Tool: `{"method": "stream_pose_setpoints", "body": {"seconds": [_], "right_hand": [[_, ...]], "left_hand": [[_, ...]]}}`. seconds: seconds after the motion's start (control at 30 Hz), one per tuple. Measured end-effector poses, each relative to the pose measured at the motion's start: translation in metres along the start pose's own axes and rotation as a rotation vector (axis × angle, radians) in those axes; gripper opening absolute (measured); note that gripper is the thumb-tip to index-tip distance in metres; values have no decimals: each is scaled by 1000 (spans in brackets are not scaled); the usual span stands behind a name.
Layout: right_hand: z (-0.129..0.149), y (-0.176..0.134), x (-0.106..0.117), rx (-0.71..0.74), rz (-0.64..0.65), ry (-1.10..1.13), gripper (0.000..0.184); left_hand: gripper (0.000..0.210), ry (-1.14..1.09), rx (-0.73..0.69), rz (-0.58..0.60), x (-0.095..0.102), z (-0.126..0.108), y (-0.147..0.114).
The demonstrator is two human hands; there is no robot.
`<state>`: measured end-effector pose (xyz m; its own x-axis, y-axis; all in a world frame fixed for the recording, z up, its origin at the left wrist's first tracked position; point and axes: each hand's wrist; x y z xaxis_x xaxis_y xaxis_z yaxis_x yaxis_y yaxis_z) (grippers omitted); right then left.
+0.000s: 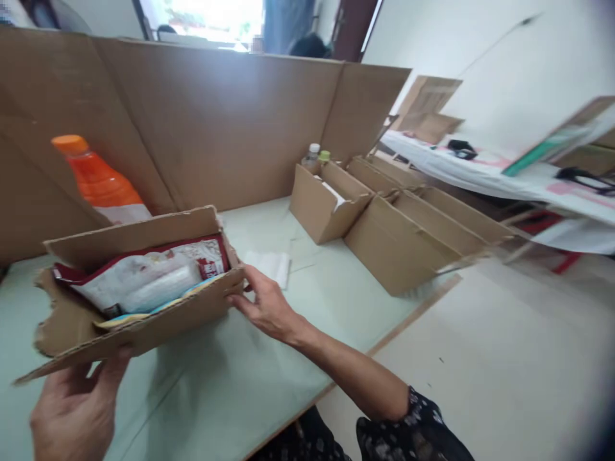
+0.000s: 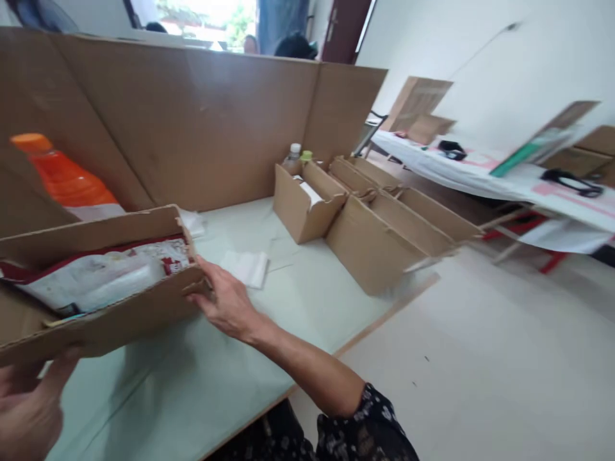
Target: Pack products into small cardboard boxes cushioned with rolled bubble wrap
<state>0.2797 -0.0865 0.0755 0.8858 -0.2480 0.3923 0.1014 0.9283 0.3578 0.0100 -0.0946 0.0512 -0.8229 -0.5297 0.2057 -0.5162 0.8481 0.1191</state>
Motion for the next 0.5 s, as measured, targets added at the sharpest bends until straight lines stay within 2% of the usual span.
{"method": "stream_pose_setpoints", "body": {"seconds": [0.1,0.2,0.27,0.37,0.43,0.5], "right_hand": [[-8,-40,61,-50,-198,-118,41],[-18,-96,118,-132,-392,-249,25],[-26,-131,148,-231,-526,-338,20],[-38,-171,178,-406,-708,-412,27],[-46,-187,187,-478,-805,-420,35],[-54,-198,186,-496,-873,-407,48]], "left_hand": [[54,-111,57,193,-51,-12,-38],[64,-207,44,495,-103,-17,-79],[66,-233,-4,686,-138,-19,-102],[65,-285,-104,931,-196,-29,-127],[59,-310,-138,1072,-235,-39,-137],[53,-303,-136,1111,-267,-47,-144]]}}
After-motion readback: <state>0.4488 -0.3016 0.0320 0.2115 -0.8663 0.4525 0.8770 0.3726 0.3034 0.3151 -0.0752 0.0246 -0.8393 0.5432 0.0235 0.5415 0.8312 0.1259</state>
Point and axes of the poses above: each hand's wrist, its own y-axis towards the middle knuckle, its own x-axis out of the back of the hand, z = x × y, and after that the axes turned 8 degrees about -z, right-handed
